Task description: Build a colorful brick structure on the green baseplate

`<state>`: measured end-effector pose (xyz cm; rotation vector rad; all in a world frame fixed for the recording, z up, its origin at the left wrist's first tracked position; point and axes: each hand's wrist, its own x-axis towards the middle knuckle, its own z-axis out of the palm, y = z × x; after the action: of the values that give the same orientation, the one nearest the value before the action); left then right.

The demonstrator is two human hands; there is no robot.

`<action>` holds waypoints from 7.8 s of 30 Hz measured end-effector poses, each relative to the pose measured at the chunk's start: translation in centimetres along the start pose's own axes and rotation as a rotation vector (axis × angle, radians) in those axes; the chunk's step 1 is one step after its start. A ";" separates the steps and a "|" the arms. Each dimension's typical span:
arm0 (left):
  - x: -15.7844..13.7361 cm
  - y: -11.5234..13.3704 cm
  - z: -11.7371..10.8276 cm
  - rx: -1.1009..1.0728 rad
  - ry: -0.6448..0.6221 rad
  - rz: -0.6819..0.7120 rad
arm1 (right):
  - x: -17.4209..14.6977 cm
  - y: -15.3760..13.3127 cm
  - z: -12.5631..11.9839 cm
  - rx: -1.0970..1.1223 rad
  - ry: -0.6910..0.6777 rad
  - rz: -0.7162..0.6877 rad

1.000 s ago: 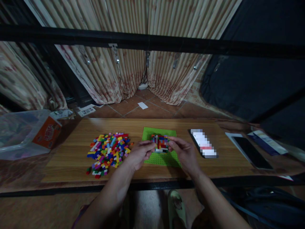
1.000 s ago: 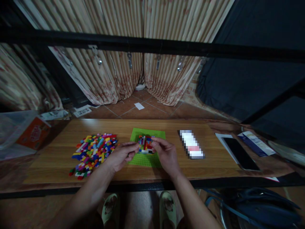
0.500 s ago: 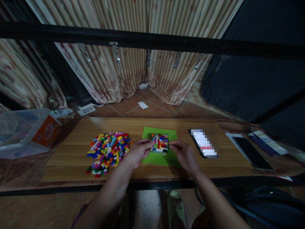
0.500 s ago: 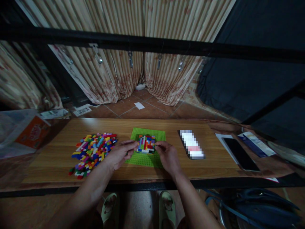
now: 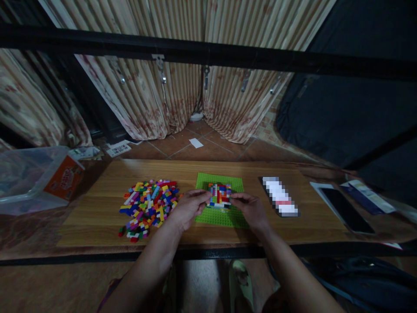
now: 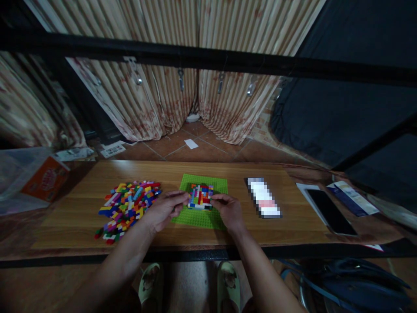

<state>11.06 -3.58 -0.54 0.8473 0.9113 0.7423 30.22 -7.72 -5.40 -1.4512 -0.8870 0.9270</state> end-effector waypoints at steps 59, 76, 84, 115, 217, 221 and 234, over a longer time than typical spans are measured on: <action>-0.3 -0.8 1.0 -0.060 -0.131 -0.096 | -2.9 -3.2 2.4 -0.154 -0.188 -0.440; 0.0 -0.4 0.2 -0.023 -0.010 -0.036 | -0.4 -2.6 -0.7 -0.102 0.054 -0.295; -0.1 -0.3 0.2 -0.014 0.010 -0.027 | 0.4 0.2 0.0 -0.206 -0.029 -0.256; -0.2 -0.6 0.6 -0.184 0.027 -0.096 | 0.3 0.2 1.0 -0.063 0.047 -0.017; -0.7 0.0 0.5 -0.177 -0.014 -0.056 | -0.4 -0.1 -0.5 -0.191 -0.032 -0.066; -0.8 0.0 0.6 -0.170 -0.014 -0.054 | -0.2 -0.1 -0.4 -0.167 -0.034 -0.036; -0.7 -0.7 0.8 -0.121 -0.005 -0.076 | -0.1 -0.4 0.2 -0.236 -0.026 -0.083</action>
<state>11.58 -4.71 -0.58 0.7046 0.8801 0.7215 29.99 -7.76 -4.99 -1.5918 -1.0965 0.8017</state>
